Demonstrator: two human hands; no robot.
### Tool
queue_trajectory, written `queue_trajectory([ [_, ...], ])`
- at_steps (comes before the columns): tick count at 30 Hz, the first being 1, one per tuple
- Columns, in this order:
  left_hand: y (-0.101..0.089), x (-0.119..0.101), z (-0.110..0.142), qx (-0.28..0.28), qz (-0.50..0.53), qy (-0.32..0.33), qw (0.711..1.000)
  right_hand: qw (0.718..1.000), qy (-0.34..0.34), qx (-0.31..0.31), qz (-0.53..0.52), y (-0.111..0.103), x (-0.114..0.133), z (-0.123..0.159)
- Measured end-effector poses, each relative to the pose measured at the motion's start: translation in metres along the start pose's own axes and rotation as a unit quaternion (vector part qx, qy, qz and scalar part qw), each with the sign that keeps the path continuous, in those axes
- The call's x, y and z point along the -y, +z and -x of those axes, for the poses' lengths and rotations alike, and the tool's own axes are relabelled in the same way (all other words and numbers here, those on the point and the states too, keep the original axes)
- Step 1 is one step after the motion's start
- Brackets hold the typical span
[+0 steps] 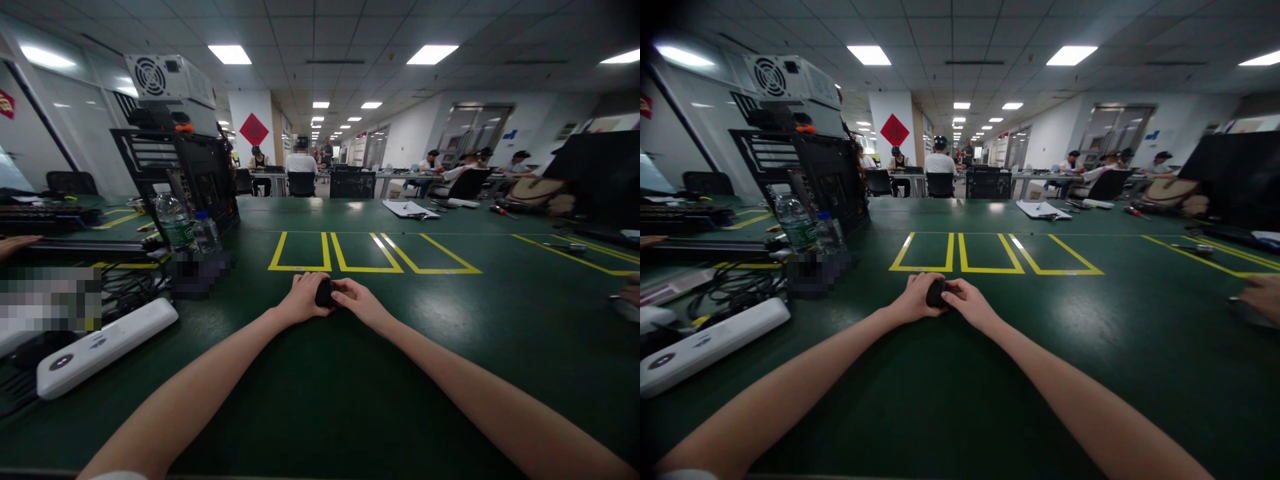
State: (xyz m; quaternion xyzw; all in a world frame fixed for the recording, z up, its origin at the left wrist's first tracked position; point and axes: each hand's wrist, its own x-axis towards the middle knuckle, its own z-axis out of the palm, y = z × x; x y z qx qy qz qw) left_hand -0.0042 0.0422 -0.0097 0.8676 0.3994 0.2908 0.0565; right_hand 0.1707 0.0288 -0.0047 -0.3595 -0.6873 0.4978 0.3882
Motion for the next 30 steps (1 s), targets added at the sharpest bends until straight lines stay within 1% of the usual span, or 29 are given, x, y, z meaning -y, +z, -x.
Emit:
queue_trajectory([
  [2, -0.0001, -0.0001, 0.0002, -0.002, -0.003, -0.001, 1.0, 1.0, -0.021, 0.016, -0.003, -0.0001, 0.0013, 0.0021],
  [5, -0.0004, -0.0008, 0.0004, -0.005, -0.007, 0.001, 1.0, 0.999, -0.043, 0.017, -0.016, 0.0012, 0.0035, 0.004],
  [8, -0.0005, -0.0014, 0.0004, -0.004, -0.011, 0.005, 1.0, 0.999, -0.036, 0.004, -0.035, 0.003, 0.0032, 0.0023],
  [12, 0.0006, -0.0009, 0.0, -0.007, -0.02, 0.002, 1.0, 0.999, -0.011, -0.032, -0.031, 0.0035, -0.0002, -0.0024],
  [14, 0.0012, -0.0002, -0.0002, -0.006, -0.019, 0.002, 1.0, 0.999, 0.011, -0.036, -0.025, 0.0026, -0.0017, -0.0036],
  [16, 0.0016, 0.0004, -0.0002, -0.006, -0.017, 0.005, 1.0, 0.999, 0.019, -0.025, -0.02, 0.0014, -0.0025, -0.0034],
  [19, 0.0013, 0.0004, -0.0001, -0.008, -0.019, 0.005, 1.0, 1.0, -0.001, 0.0, -0.022, 0.0, -0.0026, -0.0016],
  [24, -0.0005, -0.0012, 0.0005, -0.009, -0.018, 0.007, 1.0, 0.999, -0.041, -0.005, -0.02, 0.0008, -0.0012, 0.0001],
  [30, -0.0008, -0.001, 0.0008, -0.005, -0.011, 0.007, 1.0, 0.999, -0.017, -0.028, -0.03, 0.003, -0.0001, -0.0023],
])
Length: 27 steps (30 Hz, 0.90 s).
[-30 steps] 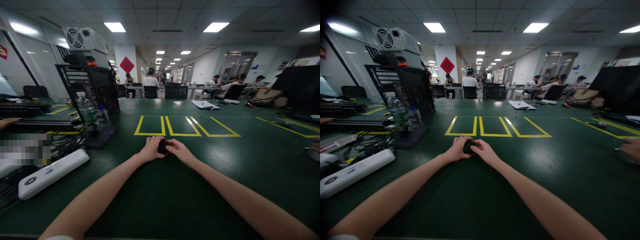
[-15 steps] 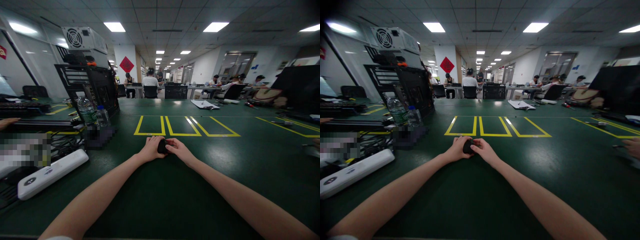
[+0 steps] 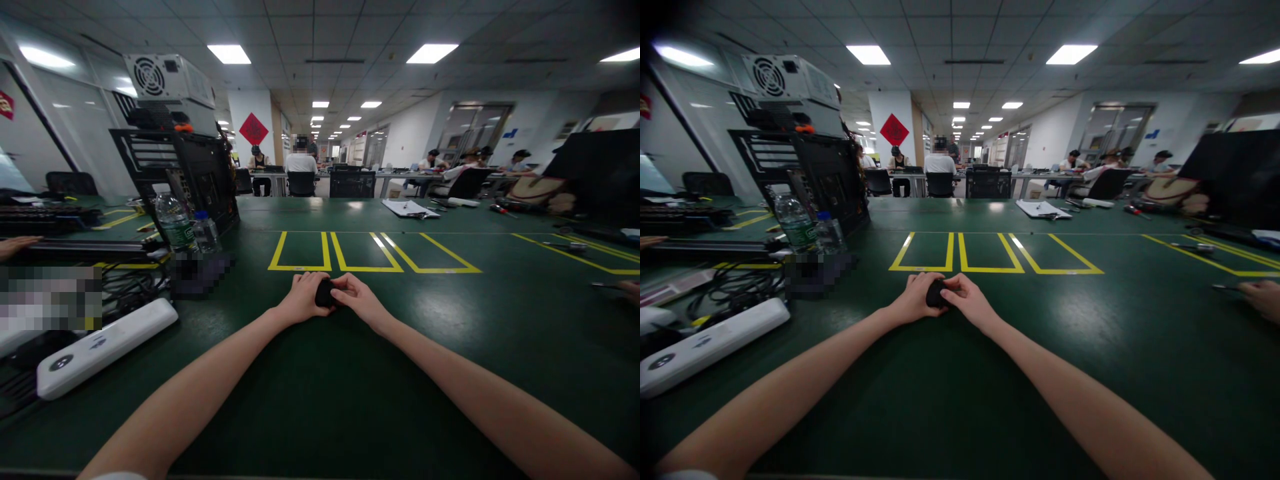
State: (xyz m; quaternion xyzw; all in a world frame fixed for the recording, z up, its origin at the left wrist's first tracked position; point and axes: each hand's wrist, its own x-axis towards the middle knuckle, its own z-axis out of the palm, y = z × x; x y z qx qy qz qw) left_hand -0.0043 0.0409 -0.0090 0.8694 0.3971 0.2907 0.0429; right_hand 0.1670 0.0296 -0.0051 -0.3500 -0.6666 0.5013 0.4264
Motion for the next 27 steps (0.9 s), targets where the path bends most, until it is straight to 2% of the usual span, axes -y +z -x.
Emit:
queue_trajectory([
  [5, 0.0001, 0.0001, -0.0002, 0.005, -0.006, 0.0, 1.0, 0.999, 0.034, 0.004, 0.025, -0.0015, -0.002, -0.0006],
  [8, 0.0001, -0.0004, -0.0005, 0.002, -0.01, 0.0, 1.0, 0.999, 0.001, 0.025, 0.021, -0.002, -0.0019, 0.0013],
  [12, 0.001, -0.0004, -0.0007, -0.006, -0.015, 0.001, 1.0, 0.999, -0.028, 0.024, 0.008, -0.0006, -0.0007, 0.0033],
  [18, 0.0002, -0.0002, 0.0001, 0.0, 0.0, 0.002, 1.0, 1.0, 0.008, 0.006, 0.016, -0.002, -0.0008, 0.0],
  [21, -0.0008, -0.001, 0.0005, 0.004, 0.003, 0.001, 1.0, 0.999, 0.026, 0.022, 0.027, -0.0045, -0.002, -0.0008],
  [27, -0.0016, -0.0024, -0.0002, 0.005, -0.003, -0.004, 1.0, 0.999, -0.03, 0.034, 0.023, -0.0029, -0.0034, 0.0025],
])
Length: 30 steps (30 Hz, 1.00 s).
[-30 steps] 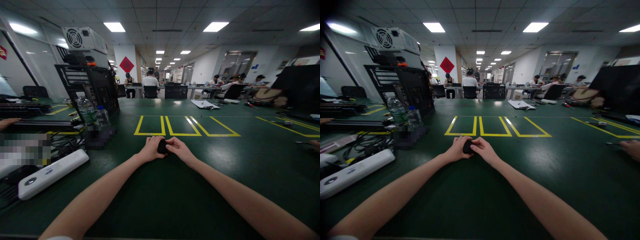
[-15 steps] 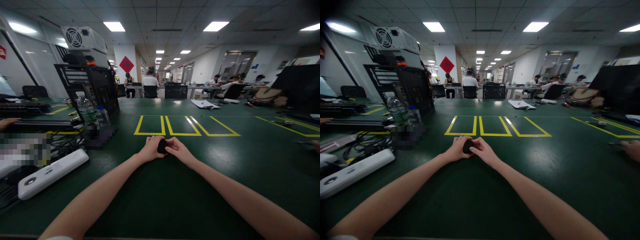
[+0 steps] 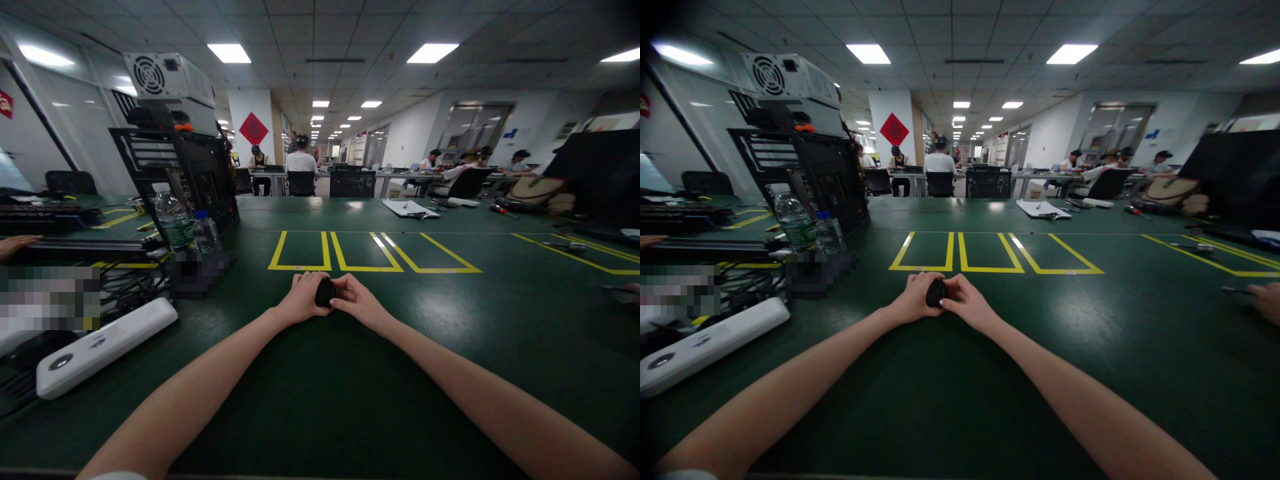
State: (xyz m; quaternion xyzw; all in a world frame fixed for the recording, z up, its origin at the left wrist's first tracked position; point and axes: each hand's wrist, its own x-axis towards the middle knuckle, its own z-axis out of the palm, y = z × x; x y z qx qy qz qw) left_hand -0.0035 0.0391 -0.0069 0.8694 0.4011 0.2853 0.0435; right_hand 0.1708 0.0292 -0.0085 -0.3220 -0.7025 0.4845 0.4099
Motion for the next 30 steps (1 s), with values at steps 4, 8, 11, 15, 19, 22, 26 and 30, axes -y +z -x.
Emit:
queue_trajectory([
  [4, -0.0006, -0.0006, -0.0001, 0.001, 0.006, -0.003, 1.0, 1.0, 0.011, -0.008, -0.017, 0.0025, 0.0031, 0.0005],
  [8, -0.0014, -0.0008, 0.0001, 0.002, 0.006, -0.003, 1.0, 0.999, 0.037, -0.023, -0.005, 0.0023, 0.0028, -0.002],
  [11, -0.0012, -0.0008, 0.0001, 0.001, 0.002, -0.002, 1.0, 0.999, 0.049, -0.02, 0.001, 0.0013, 0.0004, -0.0033],
  [15, 0.0005, -0.0002, 0.0002, -0.001, -0.006, -0.002, 1.0, 1.0, 0.023, 0.006, -0.014, 0.0004, 0.0, -0.0023],
  [19, 0.0013, 0.0005, 0.0002, -0.006, -0.01, 0.004, 1.0, 1.0, -0.008, -0.004, -0.016, 0.0015, 0.0037, 0.0008],
  [22, 0.0009, 0.0006, 0.0001, -0.007, -0.005, 0.008, 1.0, 0.999, 0.001, -0.01, -0.03, 0.0027, 0.0069, 0.0016],
  [26, 0.0006, 0.0, 0.0, -0.005, -0.001, -0.001, 1.0, 0.999, 0.031, -0.025, -0.011, 0.0031, 0.0079, -0.0003],
  [30, 0.0001, -0.0009, -0.0002, 0.002, 0.004, -0.007, 1.0, 0.998, 0.055, -0.024, 0.005, 0.0038, 0.0073, -0.0003],
])
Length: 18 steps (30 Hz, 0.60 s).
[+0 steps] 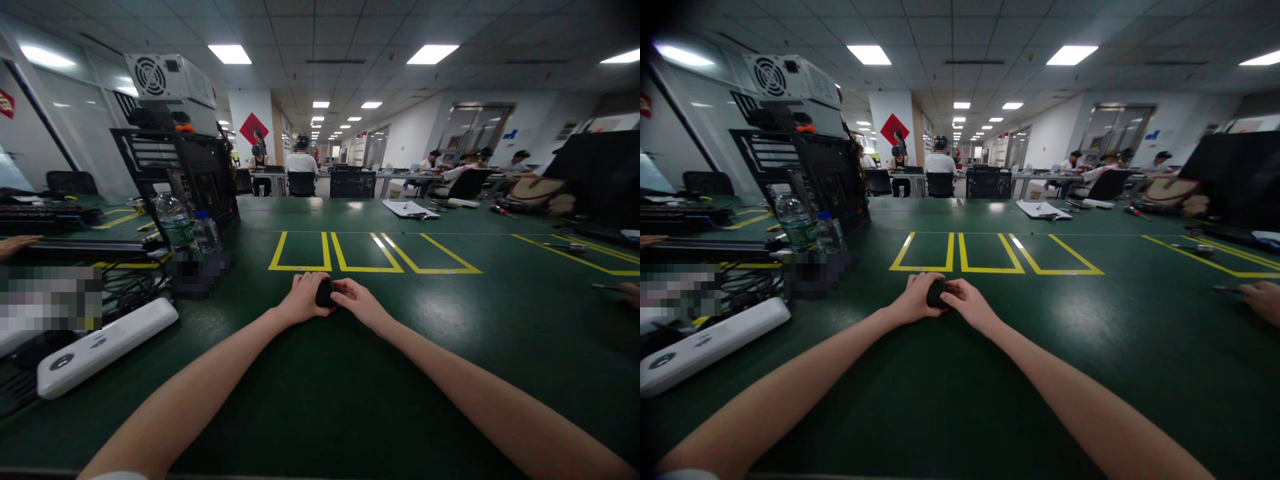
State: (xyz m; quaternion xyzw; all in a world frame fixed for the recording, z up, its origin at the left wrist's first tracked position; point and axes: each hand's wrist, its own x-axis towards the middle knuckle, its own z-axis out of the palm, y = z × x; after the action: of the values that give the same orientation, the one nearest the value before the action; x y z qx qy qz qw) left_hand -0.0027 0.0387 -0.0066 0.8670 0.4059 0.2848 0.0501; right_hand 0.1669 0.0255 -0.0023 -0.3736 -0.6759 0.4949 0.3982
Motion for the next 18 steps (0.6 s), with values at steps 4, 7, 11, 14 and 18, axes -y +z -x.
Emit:
queue_trajectory([
  [4, -0.0013, -0.0005, 0.0003, 0.001, 0.001, -0.007, 1.0, 0.999, -0.049, 0.01, 0.016, 0.0009, 0.0021, 0.0046],
  [7, -0.0016, -0.0003, 0.0007, 0.0, 0.003, 0.001, 1.0, 0.998, -0.06, 0.01, 0.011, 0.0003, 0.002, 0.0055],
  [11, 0.0011, 0.0008, 0.0002, -0.009, 0.005, 0.003, 1.0, 0.999, -0.05, 0.002, -0.018, -0.0011, -0.0028, -0.0006],
  [14, 0.0034, 0.0016, -0.0007, -0.011, 0.001, -0.011, 1.0, 0.999, -0.019, -0.02, -0.022, -0.0013, -0.0047, -0.004],
  [18, 0.0026, 0.0015, -0.0006, -0.007, 0.002, -0.012, 1.0, 1.0, -0.006, 0.01, -0.018, -0.0012, -0.0023, -0.0014],
])
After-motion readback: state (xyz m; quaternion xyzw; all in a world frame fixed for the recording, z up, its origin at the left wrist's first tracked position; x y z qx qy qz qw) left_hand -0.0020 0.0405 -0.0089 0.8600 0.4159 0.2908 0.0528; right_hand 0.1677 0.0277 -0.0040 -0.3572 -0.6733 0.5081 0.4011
